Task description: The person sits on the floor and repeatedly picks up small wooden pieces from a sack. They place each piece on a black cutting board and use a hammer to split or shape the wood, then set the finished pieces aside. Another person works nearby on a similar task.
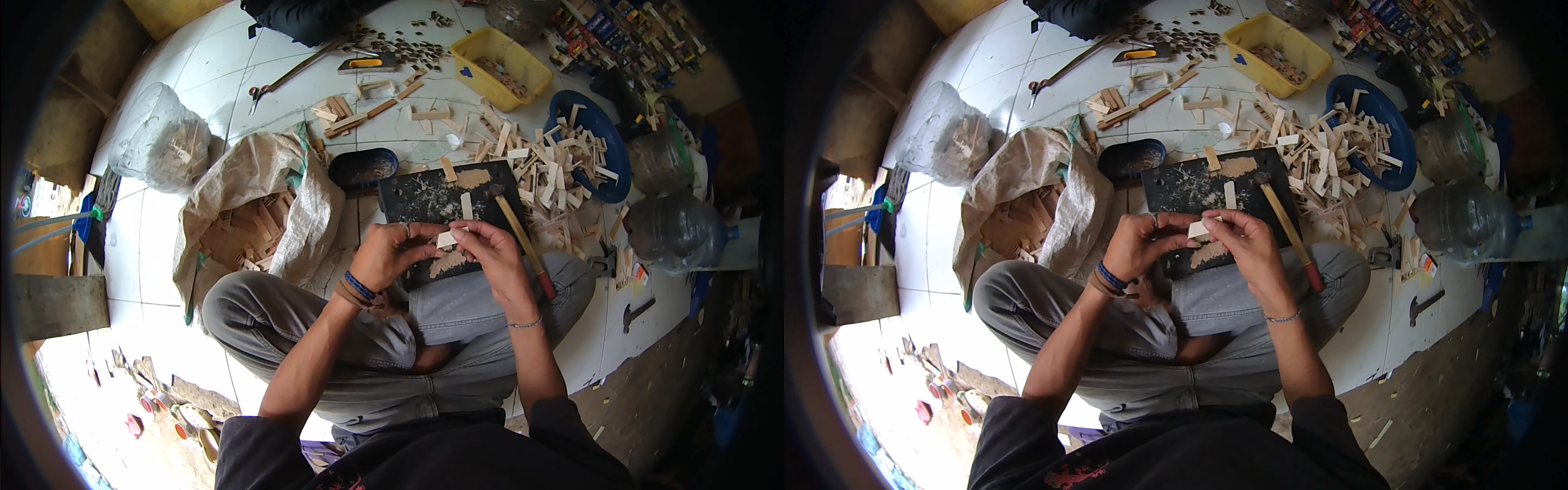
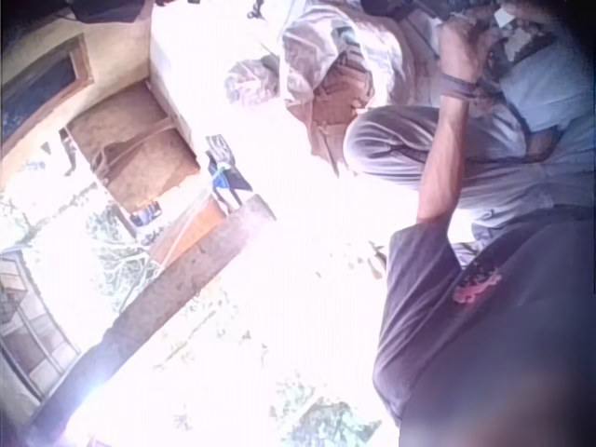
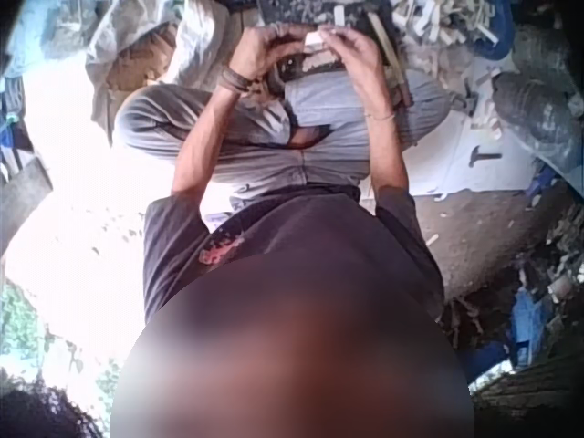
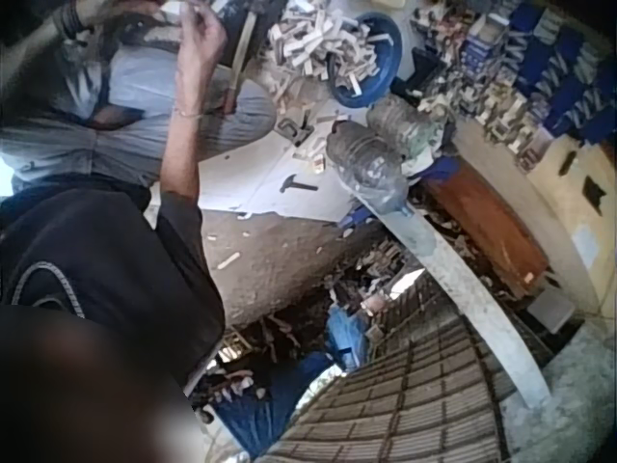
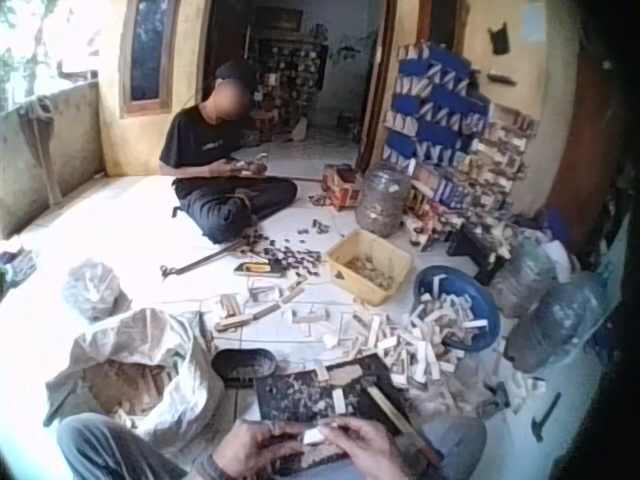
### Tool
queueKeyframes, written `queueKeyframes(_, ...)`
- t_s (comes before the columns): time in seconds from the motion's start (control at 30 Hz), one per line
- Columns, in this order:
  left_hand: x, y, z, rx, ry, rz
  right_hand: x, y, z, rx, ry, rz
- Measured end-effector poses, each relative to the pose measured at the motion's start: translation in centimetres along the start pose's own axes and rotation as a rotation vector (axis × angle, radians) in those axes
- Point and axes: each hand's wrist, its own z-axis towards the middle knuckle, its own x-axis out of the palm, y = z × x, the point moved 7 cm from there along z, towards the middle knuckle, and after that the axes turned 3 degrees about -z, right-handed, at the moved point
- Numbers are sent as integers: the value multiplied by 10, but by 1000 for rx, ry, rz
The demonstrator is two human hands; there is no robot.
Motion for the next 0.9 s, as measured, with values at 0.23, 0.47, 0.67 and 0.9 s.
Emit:
queueKeyframes(0.23, 0, 4, 1, 12, -2, 5, -1, -1, 1, -13, -6, 18)
queueKeyframes(0.47, 1, 4, 1, 8, 15, 50, -2, -3, 1, 7, -19, 7)
queueKeyframes(0.67, 0, 5, 2, -15, 17, 52, -1, -1, 2, 8, -17, 6)
queueKeyframes(0.9, 0, 4, 1, -3, 13, 45, -2, -1, 1, 19, -25, -5)
